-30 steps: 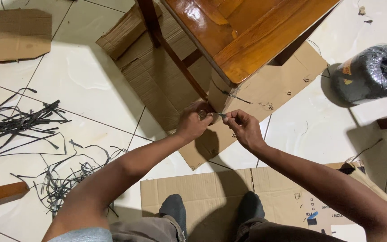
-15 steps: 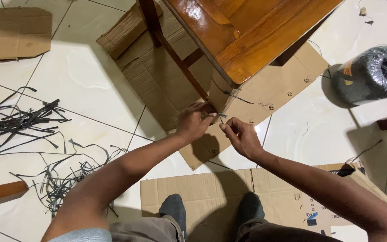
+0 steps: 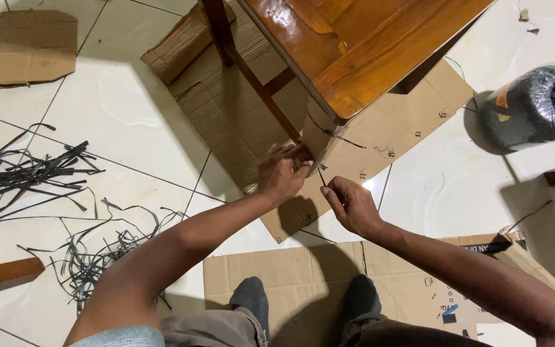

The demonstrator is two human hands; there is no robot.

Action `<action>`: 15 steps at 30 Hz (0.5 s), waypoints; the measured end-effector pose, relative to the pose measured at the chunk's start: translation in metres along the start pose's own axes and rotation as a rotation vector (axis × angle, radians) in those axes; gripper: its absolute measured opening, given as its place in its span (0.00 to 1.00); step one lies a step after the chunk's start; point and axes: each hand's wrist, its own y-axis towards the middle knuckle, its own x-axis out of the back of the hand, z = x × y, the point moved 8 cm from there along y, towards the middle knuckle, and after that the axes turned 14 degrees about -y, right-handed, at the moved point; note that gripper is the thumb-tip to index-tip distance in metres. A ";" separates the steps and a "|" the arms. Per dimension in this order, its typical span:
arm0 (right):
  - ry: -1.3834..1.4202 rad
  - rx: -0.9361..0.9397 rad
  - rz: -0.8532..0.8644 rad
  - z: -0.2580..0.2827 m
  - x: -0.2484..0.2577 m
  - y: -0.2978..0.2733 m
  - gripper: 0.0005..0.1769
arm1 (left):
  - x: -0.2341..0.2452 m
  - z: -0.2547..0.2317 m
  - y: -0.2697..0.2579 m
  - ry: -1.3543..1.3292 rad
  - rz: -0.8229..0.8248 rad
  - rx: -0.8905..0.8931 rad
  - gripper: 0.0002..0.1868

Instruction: Wiping a wooden chair with a cloth and then wrapping it with cardboard and plastic ties for transport

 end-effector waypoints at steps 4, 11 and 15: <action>0.012 0.044 0.004 0.012 -0.003 0.000 0.15 | 0.017 -0.013 0.012 -0.180 0.032 0.061 0.07; -0.030 0.276 0.303 0.034 -0.043 -0.018 0.11 | 0.004 0.070 0.002 -0.240 0.189 -0.086 0.05; -0.053 0.379 0.424 0.030 -0.065 -0.021 0.10 | 0.037 0.124 -0.012 -0.136 0.357 0.032 0.06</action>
